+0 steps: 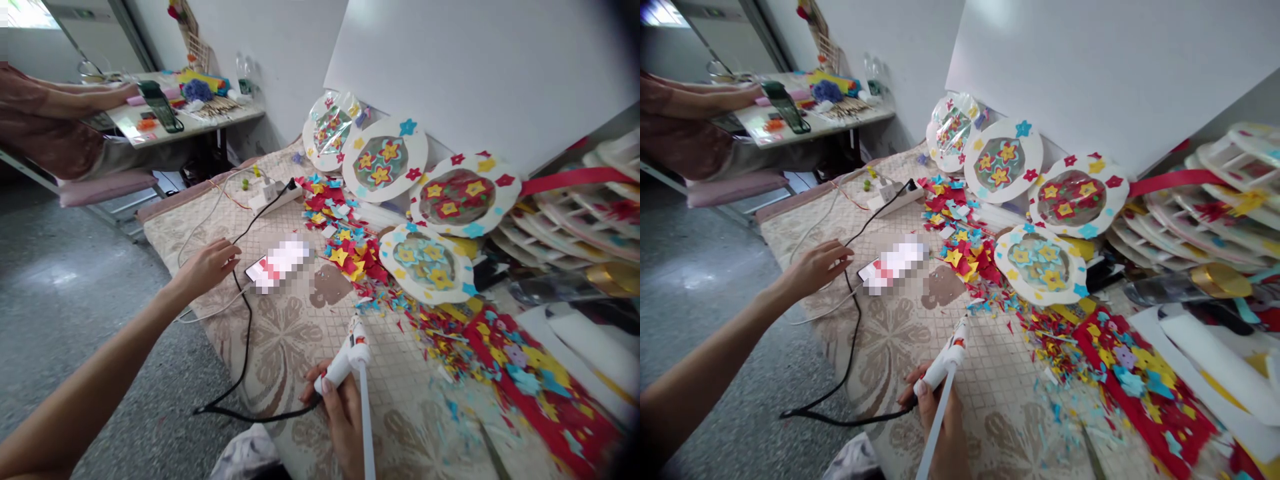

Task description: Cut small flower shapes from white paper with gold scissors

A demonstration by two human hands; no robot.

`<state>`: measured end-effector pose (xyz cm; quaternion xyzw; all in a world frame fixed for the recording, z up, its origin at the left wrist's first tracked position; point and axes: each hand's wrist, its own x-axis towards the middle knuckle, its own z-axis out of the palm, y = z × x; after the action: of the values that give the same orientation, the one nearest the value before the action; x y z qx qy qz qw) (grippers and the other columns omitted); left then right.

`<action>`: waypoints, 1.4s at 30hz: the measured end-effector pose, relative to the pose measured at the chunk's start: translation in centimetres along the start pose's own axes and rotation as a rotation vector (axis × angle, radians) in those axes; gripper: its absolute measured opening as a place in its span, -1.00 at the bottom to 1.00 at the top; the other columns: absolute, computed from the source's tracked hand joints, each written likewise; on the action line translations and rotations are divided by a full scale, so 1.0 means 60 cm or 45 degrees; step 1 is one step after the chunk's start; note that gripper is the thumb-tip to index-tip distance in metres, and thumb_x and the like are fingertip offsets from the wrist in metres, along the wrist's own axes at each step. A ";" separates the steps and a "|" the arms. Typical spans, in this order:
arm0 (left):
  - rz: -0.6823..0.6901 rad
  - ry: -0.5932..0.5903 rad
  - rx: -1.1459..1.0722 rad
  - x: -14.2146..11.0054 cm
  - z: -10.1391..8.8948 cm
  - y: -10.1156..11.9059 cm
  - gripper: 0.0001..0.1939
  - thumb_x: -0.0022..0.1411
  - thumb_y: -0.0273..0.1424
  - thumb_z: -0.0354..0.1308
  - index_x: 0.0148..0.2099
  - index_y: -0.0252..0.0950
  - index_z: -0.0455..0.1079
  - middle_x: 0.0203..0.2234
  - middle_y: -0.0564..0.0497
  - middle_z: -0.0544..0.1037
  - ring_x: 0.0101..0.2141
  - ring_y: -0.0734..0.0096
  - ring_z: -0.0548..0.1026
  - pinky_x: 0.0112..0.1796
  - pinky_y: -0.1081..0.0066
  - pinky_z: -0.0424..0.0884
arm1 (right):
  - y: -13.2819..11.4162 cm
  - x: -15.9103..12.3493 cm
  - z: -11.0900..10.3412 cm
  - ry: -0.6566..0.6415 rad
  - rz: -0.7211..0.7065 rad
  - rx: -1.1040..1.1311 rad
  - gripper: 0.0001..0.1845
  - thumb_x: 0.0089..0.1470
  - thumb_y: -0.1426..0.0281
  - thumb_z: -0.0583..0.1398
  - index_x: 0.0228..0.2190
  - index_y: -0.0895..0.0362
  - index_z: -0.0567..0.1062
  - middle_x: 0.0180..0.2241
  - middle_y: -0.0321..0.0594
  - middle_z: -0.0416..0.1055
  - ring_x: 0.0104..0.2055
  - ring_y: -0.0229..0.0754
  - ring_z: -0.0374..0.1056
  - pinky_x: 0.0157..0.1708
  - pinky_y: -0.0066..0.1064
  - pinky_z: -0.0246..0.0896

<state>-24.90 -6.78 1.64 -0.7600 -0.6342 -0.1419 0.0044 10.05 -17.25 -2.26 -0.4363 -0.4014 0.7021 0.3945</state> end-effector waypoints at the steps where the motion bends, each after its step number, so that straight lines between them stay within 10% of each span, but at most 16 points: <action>1: -0.029 0.005 0.008 0.001 0.001 -0.002 -0.72 0.29 -0.30 -0.11 -0.15 -0.30 0.38 -0.34 -0.12 0.47 -0.25 0.22 0.44 -0.18 0.25 0.37 | 0.001 0.000 -0.001 -0.012 0.001 -0.009 -0.69 0.14 0.14 0.12 -0.24 0.13 0.42 -0.31 -0.14 0.48 -0.36 -0.18 0.39 -0.32 -0.32 0.33; 14: -0.213 0.093 -0.093 -0.020 0.005 0.064 -0.56 0.25 -0.12 -0.04 0.06 -0.25 0.32 -0.03 -0.16 0.46 -0.01 0.10 0.40 -0.01 0.15 0.32 | -0.020 -0.002 -0.002 -0.104 -0.007 -0.023 -0.74 0.19 0.19 0.08 -0.20 0.10 0.37 -0.27 -0.17 0.45 -0.34 -0.17 0.41 -0.29 -0.27 0.35; 21: -0.256 0.017 -0.207 -0.009 0.029 0.120 -0.18 0.09 -0.09 0.15 0.29 -0.31 -0.03 0.14 -0.27 0.26 0.11 -0.06 0.26 0.04 0.03 0.25 | -0.016 0.000 -0.001 -0.101 -0.015 -0.020 -0.76 0.19 0.19 0.08 -0.19 0.06 0.36 -0.25 -0.21 0.43 -0.34 -0.18 0.40 -0.26 -0.26 0.33; 42: -0.399 -0.057 -0.366 0.041 0.058 0.129 0.00 -0.01 -0.18 0.23 0.34 -0.41 -0.19 0.12 -0.34 0.20 0.13 -0.15 0.16 0.09 -0.03 0.13 | -0.021 -0.002 -0.003 -0.127 0.002 -0.090 -0.73 0.20 0.20 0.06 -0.20 0.12 0.36 -0.26 -0.15 0.47 -0.33 -0.18 0.41 -0.28 -0.29 0.30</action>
<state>-16.33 -5.28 0.19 -0.6479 -0.7178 -0.2131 -0.1402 10.51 -16.86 -1.11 -0.4148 -0.4445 0.7087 0.3578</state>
